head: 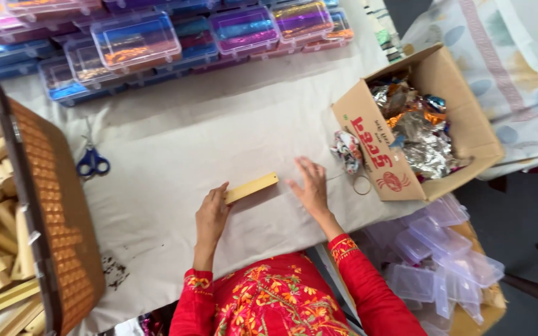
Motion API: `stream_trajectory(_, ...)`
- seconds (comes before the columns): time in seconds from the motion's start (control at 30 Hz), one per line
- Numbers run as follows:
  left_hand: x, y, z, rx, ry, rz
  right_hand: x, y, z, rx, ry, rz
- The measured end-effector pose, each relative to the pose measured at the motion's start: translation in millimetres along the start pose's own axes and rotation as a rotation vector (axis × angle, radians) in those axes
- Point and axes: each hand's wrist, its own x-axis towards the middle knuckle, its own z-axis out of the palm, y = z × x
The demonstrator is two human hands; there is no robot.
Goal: The person is assembling and wrapping wooden products with foil and packaging material.
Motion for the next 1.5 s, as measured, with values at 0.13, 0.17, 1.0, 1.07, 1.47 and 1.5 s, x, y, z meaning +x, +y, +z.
stream_trajectory(0.13, -3, 3, -4, -0.019, 0.121, 0.053, 26, -51, -11, 0.108, -0.179, -0.172)
stream_trajectory(0.17, -4, 4, -5, -0.018, 0.107, 0.018, 30, -54, -7, 0.124, -0.216, -0.217)
stream_trajectory(1.0, -6, -13, 13, -0.199, 0.070, -0.037, 39, -41, 2, -0.048, -0.455, -0.296)
stream_trajectory(1.07, -5, 17, -15, -0.142, 0.079, -0.021, 34, -38, -2, -0.045, -0.436, -0.274)
stream_trajectory(1.47, -78, 213, -117, -1.199, -0.422, 0.815, -23, 74, 66, -0.167, -0.360, -0.065)
stream_trajectory(1.5, -90, 211, -85, -1.216, -0.637, 0.860, -22, 73, 64, -0.181, -0.372, -0.013)
